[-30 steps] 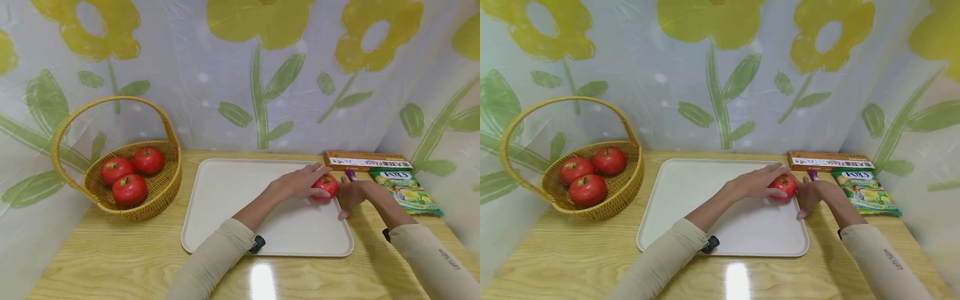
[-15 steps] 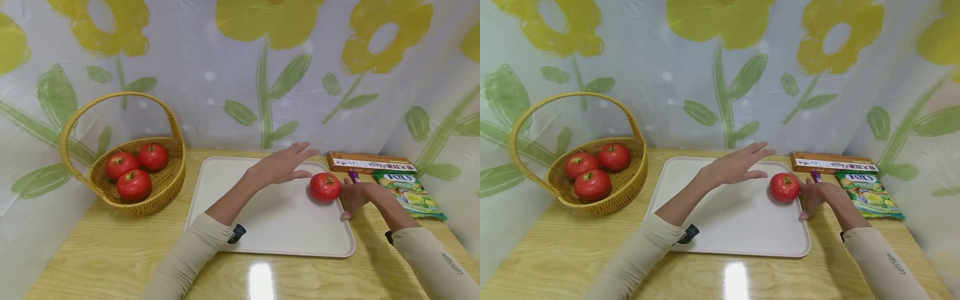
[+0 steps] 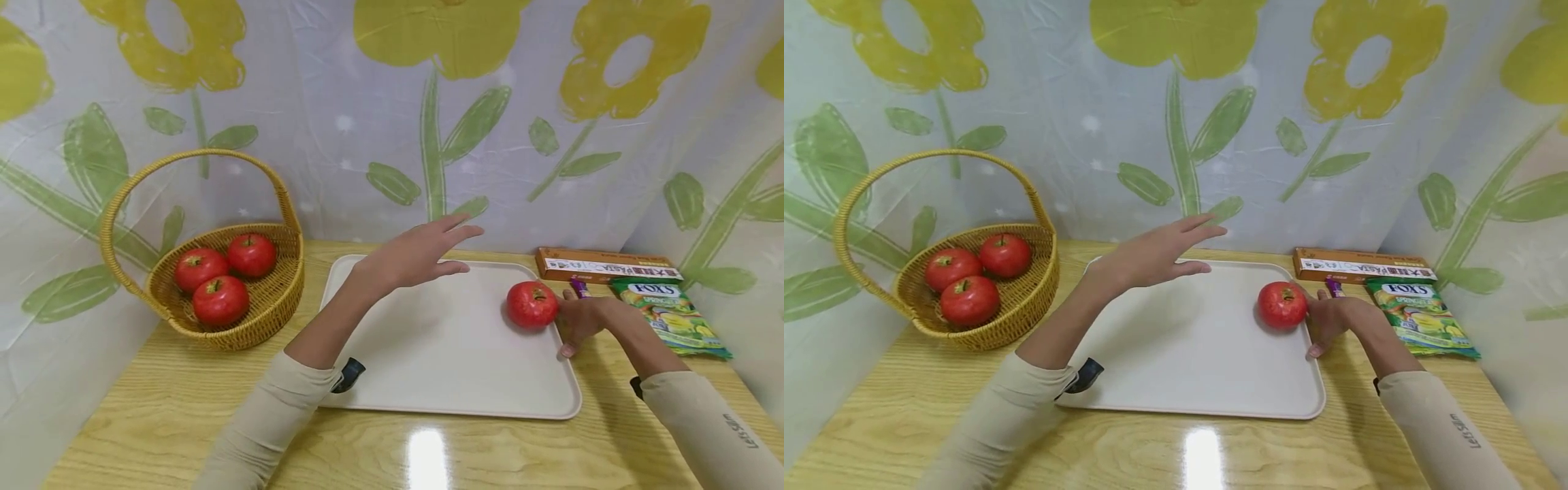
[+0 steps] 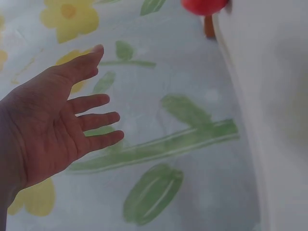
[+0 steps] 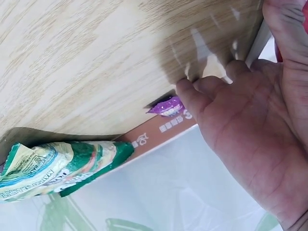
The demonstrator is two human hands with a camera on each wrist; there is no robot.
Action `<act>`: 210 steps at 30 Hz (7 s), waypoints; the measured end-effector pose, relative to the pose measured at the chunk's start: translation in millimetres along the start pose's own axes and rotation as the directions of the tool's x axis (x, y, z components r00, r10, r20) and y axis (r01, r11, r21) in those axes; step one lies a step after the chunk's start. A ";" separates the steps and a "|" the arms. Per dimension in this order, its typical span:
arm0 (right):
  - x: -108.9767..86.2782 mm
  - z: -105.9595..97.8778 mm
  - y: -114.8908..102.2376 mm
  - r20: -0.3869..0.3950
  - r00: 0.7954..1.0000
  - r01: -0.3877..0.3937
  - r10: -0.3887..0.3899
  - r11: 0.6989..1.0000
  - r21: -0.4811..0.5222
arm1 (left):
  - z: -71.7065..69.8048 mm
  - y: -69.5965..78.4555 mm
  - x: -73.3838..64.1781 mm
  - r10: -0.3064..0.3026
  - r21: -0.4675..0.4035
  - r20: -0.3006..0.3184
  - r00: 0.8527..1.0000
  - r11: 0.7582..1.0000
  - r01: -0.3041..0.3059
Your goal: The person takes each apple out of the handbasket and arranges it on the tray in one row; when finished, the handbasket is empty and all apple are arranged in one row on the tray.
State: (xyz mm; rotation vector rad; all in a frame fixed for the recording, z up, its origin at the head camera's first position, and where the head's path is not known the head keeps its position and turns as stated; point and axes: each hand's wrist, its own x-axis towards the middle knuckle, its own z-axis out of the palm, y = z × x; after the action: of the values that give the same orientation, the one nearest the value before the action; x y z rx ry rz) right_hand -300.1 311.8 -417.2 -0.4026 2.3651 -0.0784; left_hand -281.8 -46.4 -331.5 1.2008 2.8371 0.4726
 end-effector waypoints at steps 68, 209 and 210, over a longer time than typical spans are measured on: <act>3.6 -1.4 -1.6 -0.005 0.998 -0.069 0.069 0.996 -0.055 | -61.0 -237.4 -158.4 -0.656 0.122 0.248 0.713 0.751 0.649; -1.5 -6.6 -1.7 0.015 0.999 -0.045 0.045 0.999 -0.005 | 70.8 9.7 56.6 -0.184 -0.025 0.186 0.965 0.981 0.192; -1.5 -6.2 -1.9 0.015 0.999 -0.048 0.049 0.999 -0.008 | 71.5 10.2 56.6 -0.185 -0.026 0.187 0.965 0.981 0.193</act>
State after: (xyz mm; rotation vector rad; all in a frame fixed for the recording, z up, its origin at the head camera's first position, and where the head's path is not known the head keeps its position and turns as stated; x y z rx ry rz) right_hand -302.8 310.2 -411.3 -0.3479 2.3597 -0.0440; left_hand -304.4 19.2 -391.4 0.9027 2.7313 0.3906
